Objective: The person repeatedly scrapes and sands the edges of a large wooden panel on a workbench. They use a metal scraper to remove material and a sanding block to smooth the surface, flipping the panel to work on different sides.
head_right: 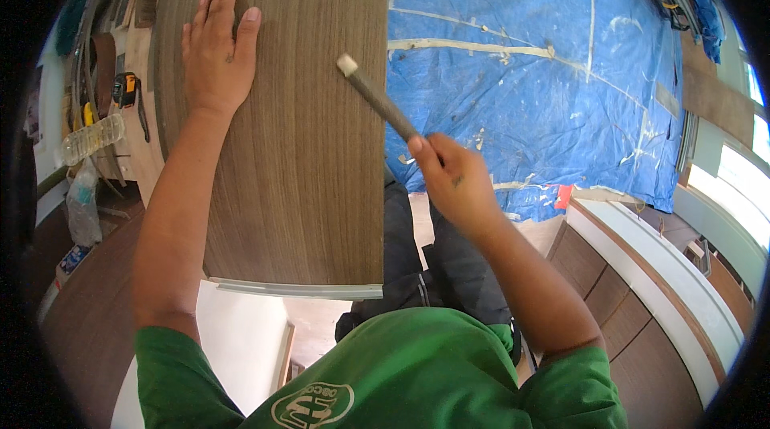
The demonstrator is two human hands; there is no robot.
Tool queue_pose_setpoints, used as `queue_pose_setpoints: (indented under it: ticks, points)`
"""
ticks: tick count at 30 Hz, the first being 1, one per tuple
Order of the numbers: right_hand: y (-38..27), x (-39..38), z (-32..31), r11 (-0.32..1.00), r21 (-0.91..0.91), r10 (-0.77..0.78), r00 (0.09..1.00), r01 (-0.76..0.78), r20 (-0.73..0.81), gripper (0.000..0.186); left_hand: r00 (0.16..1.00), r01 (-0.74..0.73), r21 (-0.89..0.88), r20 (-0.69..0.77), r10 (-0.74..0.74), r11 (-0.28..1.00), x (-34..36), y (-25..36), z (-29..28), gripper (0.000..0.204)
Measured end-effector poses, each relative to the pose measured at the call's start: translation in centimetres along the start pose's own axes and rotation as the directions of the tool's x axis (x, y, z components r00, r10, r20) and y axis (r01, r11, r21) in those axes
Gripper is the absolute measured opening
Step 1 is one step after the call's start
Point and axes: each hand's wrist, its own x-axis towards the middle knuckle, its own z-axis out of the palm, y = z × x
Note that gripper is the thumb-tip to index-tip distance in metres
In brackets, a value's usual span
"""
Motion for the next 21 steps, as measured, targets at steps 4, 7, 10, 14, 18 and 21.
queue_pose_setpoints:
  ticks: [4, 7, 10, 14, 18, 21]
  points:
    - [-4.1, 9.1, -0.9, 0.989, -0.092, -0.125, 0.988, 0.117, -0.086, 0.059, 1.0, -0.025, -0.035, -0.005, 0.025, 0.999, 0.6, 0.5, 0.4, 0.064]
    - [-6.5, 10.6, -1.8, 0.998, 0.054, -0.014, 1.0, 0.015, -0.015, 0.062, 1.0, -0.026, -0.036, 0.005, 0.026, 0.999, 0.4, 0.2, 0.4, 0.064]
    - [-1.1, 3.8, 0.0, 0.989, -0.137, -0.061, 0.997, 0.054, -0.049, 0.053, 1.0, -0.003, -0.011, 0.024, 0.003, 1.0, 0.0, 0.0, 0.1, 0.065]
    - [0.5, -0.8, 0.0, 0.998, -0.03, -0.053, 0.999, 0.053, 0.014, 0.048, 1.0, 0.003, 0.004, 0.024, -0.003, 1.0, 0.0, 0.1, -0.1, 0.065]
    - [-4.6, 8.1, -1.2, 0.989, -0.095, -0.12, 0.987, 0.11, -0.104, 0.052, 1.0, -0.021, -0.033, 0.015, 0.022, 0.999, 0.5, 0.7, 0.3, 0.065]
    - [-4.3, 8.1, -0.9, 0.992, -0.072, -0.111, 0.988, 0.104, -0.106, 0.054, 1.0, -0.023, -0.023, 0.017, 0.024, 0.999, 0.4, 0.5, 0.2, 0.065]
